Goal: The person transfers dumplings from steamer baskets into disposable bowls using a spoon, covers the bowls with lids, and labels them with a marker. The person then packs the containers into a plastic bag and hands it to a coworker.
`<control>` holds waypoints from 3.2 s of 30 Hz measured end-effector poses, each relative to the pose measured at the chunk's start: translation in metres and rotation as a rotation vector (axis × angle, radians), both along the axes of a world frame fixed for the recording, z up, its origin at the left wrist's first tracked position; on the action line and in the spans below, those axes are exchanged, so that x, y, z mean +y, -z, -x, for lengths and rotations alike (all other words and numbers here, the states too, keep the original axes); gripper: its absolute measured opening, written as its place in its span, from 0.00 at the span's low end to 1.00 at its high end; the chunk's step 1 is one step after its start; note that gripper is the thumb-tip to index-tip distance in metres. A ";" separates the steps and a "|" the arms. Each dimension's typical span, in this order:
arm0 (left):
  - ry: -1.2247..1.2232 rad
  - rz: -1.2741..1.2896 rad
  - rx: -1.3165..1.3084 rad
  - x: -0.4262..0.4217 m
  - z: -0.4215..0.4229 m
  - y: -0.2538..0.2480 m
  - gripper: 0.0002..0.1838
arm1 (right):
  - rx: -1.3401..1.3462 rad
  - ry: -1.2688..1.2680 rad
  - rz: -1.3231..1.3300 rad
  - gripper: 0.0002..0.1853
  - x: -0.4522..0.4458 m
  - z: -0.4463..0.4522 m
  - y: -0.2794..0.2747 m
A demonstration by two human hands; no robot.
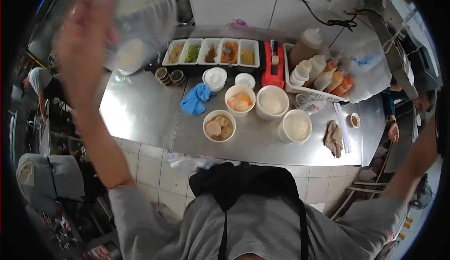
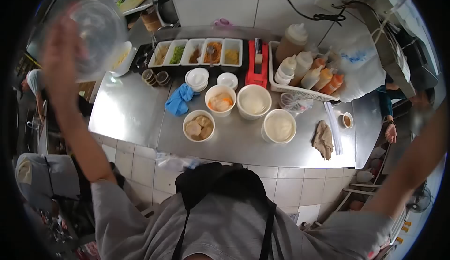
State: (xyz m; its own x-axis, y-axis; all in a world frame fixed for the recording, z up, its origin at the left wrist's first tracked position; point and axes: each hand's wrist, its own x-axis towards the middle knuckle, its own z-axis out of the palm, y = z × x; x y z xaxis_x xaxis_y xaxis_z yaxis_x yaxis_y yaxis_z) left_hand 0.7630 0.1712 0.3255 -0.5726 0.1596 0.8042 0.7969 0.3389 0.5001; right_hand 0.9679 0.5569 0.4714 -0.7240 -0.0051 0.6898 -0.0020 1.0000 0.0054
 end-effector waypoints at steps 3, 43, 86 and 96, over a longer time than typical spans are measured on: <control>0.201 -0.139 -0.610 -0.010 0.014 0.113 0.19 | -0.221 -0.217 0.383 0.15 -0.052 0.021 0.119; 0.420 -0.181 -1.664 -0.048 -0.041 0.318 0.16 | -0.528 0.027 0.272 0.21 -0.293 0.125 0.448; 0.272 0.492 -0.263 0.100 -0.045 0.309 0.13 | -0.138 0.169 0.956 0.14 -0.194 0.074 0.462; 0.342 0.805 -0.242 0.094 -0.060 0.308 0.25 | -0.109 0.081 1.231 0.16 -0.209 0.067 0.482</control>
